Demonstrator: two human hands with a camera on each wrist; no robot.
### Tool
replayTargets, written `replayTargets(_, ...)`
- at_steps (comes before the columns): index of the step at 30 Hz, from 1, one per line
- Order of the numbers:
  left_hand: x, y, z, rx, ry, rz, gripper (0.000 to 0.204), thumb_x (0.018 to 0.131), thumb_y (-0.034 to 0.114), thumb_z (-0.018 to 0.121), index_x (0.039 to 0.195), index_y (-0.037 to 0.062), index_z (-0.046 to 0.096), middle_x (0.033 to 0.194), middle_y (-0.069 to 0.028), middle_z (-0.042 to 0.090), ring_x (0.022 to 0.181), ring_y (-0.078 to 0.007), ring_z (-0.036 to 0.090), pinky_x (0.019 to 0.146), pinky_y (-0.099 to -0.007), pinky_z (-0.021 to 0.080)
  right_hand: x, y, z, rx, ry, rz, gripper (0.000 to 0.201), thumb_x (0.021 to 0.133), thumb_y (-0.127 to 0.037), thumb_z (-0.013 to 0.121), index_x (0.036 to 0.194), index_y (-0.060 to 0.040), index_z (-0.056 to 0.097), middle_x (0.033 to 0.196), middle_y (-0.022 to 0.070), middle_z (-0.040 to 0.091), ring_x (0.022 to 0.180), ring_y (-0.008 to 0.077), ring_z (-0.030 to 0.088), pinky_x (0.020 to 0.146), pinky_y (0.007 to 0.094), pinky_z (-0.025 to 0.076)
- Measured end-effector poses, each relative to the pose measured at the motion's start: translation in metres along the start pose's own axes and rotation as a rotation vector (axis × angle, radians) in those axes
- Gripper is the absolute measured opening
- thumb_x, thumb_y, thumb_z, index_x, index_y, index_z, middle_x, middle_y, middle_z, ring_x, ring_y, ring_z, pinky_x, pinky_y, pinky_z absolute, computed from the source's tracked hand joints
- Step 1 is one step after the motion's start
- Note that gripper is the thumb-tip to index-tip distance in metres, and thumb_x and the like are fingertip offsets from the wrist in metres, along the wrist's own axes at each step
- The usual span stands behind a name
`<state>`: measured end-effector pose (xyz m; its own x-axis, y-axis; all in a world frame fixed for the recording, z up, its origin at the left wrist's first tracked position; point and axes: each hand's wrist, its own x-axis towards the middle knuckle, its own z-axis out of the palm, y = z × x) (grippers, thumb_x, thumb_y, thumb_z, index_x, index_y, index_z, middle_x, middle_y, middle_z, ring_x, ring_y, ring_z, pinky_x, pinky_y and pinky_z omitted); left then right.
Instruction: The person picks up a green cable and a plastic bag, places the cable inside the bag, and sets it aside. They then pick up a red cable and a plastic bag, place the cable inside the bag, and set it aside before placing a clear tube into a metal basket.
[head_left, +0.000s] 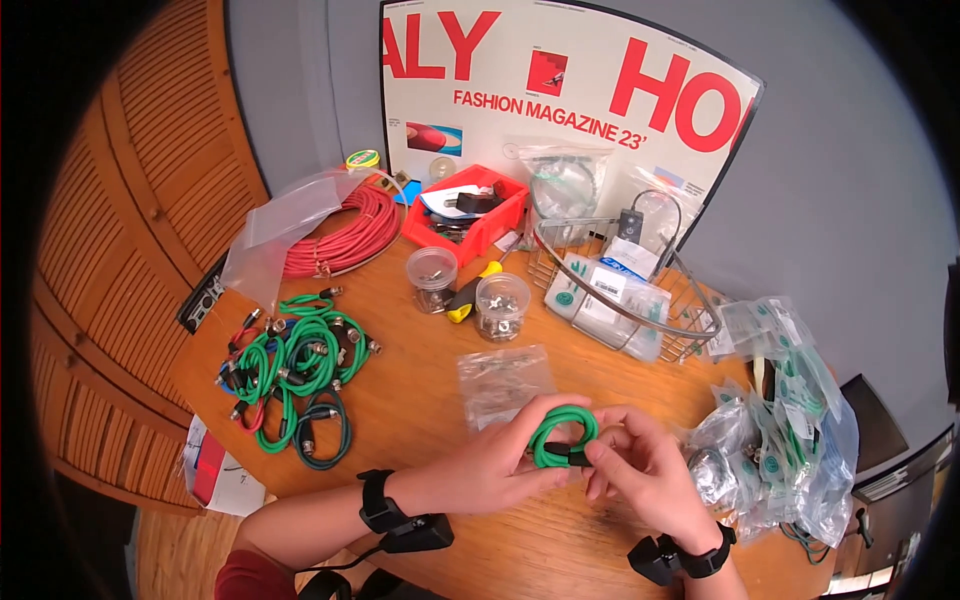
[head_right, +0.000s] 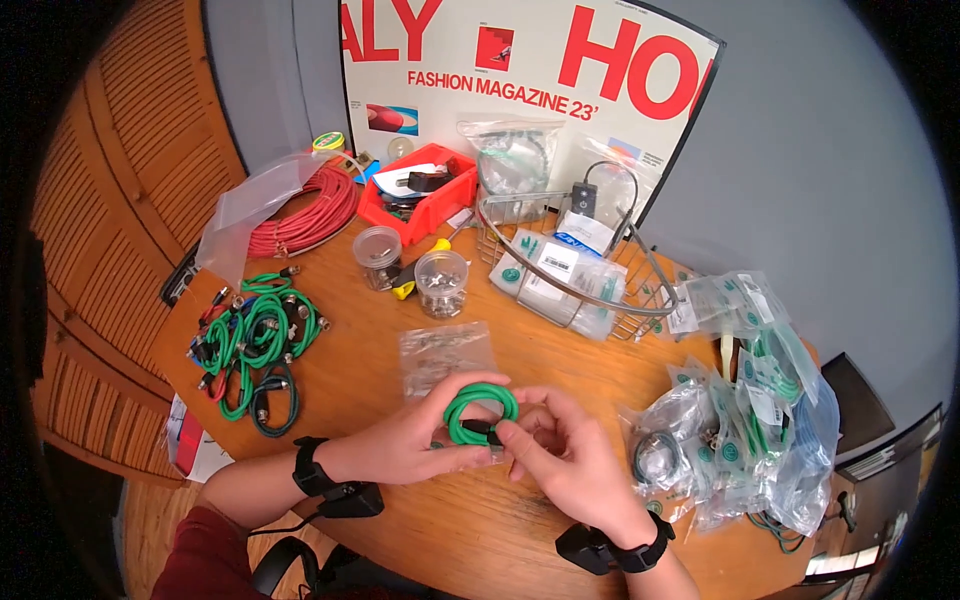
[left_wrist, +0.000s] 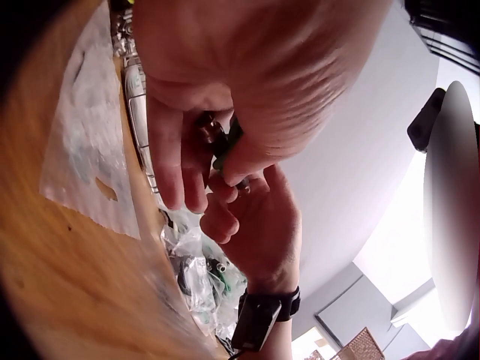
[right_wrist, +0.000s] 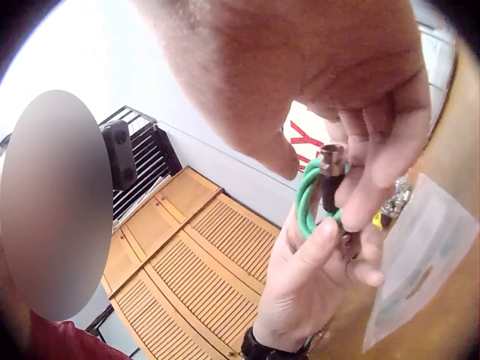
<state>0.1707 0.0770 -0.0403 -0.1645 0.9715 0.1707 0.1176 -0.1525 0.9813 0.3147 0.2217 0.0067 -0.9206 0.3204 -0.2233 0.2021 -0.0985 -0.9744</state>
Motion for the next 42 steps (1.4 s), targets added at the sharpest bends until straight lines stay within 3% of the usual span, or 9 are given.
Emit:
replayTargets(7, 0.002, 0.009, -0.004, 0.06, -0.1, -0.156, 0.059, 0.091, 0.005, 0.059, 0.143, 0.0134, 0.031, 0.125, -0.0089, 0.055, 0.079, -0.0143, 0.065, 0.075, -0.0278, 0.052, 0.005, 0.013, -0.003, -0.339, 0.035, -0.084, 0.026, 0.086, -0.004, 0.067, 0.108, 0.0009, 0.053, 0.079, 0.0049, 0.066, 0.061, 0.0072, 0.062, 0.051, 0.0206, 0.046)
replayTargets(15, 0.003, -0.008, -0.027, 0.291, 0.089, 0.129, 0.06, 0.085, 0.009, 0.064, 0.139, 0.0102, 0.038, 0.138, -0.012, 0.043, 0.13, -0.0234, 0.041, 0.102, -0.0376, 0.039, 0.004, -0.003, -0.019, -0.118, 0.195, -0.091, 0.029, 0.087, 0.0, 0.065, 0.113, 0.0005, 0.052, 0.076, 0.0047, 0.065, 0.062, 0.0104, 0.063, 0.055, 0.0203, 0.046)
replayTargets(17, 0.003, -0.006, -0.052, 0.923, 0.009, 0.165, 0.06, 0.08, 0.014, 0.068, 0.135, 0.009, 0.045, 0.141, -0.0158, 0.039, 0.137, -0.0318, 0.03, 0.111, -0.0436, 0.027, -0.001, -0.018, -0.026, -0.08, 0.231, -0.075, 0.03, 0.089, -0.004, 0.064, 0.116, -0.0001, 0.051, 0.077, 0.005, 0.065, 0.062, 0.0118, 0.064, 0.053, 0.0209, 0.045)
replayTargets(25, -0.005, -0.023, -0.056, 1.03, -0.084, 0.14, 0.067, 0.072, 0.034, 0.075, 0.132, 0.0144, 0.051, 0.142, -0.0161, 0.039, 0.136, -0.0352, 0.029, 0.108, -0.0508, 0.027, -0.013, -0.051, -0.025, -0.036, 0.302, -0.27, 0.035, 0.089, -0.007, 0.061, 0.121, -0.0028, 0.047, 0.083, 0.0043, 0.064, 0.067, 0.011, 0.062, 0.054, 0.0207, 0.044)
replayTargets(27, -0.003, -0.015, -0.055, 1.015, -0.046, -0.019, 0.054, 0.077, 0.032, 0.072, 0.125, 0.015, 0.058, 0.143, -0.0135, 0.04, 0.135, -0.0327, 0.031, 0.106, -0.0497, 0.029, -0.016, -0.058, -0.023, -0.031, 0.312, -0.297, 0.037, 0.088, -0.005, 0.062, 0.122, -0.003, 0.047, 0.086, 0.0032, 0.064, 0.07, 0.01, 0.061, 0.055, 0.0206, 0.044)
replayTargets(31, 0.002, -0.021, -0.057, 1.082, 0.027, 0.062, 0.038, 0.084, 0.027, 0.066, 0.119, 0.0126, 0.063, 0.136, -0.0125, 0.049, 0.124, -0.0335, 0.044, 0.1, -0.047, 0.036, -0.019, -0.064, -0.021, 0.0, 0.294, -0.372, 0.042, 0.085, -0.002, 0.065, 0.123, -0.0027, 0.046, 0.093, 0.0033, 0.065, 0.073, 0.0095, 0.061, 0.055, 0.0205, 0.043)
replayTargets(35, 0.011, -0.011, -0.057, 0.429, 0.166, -0.275, 0.033, 0.098, 0.022, 0.049, 0.126, 0.005, 0.057, 0.121, -0.0072, 0.061, 0.106, -0.0213, 0.061, 0.087, -0.0335, 0.049, -0.023, -0.058, -0.03, -0.001, 0.259, -0.338, 0.041, 0.087, -0.001, 0.063, 0.124, -0.0039, 0.045, 0.095, 0.0027, 0.065, 0.074, 0.0085, 0.061, 0.058, 0.0194, 0.043)
replayTargets(37, 0.01, -0.011, -0.051, -0.366, 0.211, -0.253, 0.039, 0.102, 0.021, 0.042, 0.136, 0.0014, 0.044, 0.126, -0.006, 0.057, 0.112, -0.015, 0.057, 0.093, -0.0324, 0.048, -0.024, -0.052, -0.033, 0.007, 0.223, -0.26, 0.041, 0.087, 0.001, 0.063, 0.124, -0.0051, 0.045, 0.093, 0.0016, 0.064, 0.074, 0.0079, 0.061, 0.059, 0.0191, 0.043)
replayTargets(42, 0.015, -0.021, -0.047, -0.778, 0.147, -0.287, 0.046, 0.101, 0.022, 0.042, 0.143, 0.0055, 0.031, 0.136, -0.0113, 0.049, 0.12, -0.0232, 0.055, 0.099, -0.0382, 0.046, -0.002, -0.02, -0.03, -0.09, 0.16, -0.274, 0.038, 0.084, -0.003, 0.066, 0.119, -0.0041, 0.051, 0.084, 0.0022, 0.063, 0.068, 0.0101, 0.059, 0.059, 0.0238, 0.046)
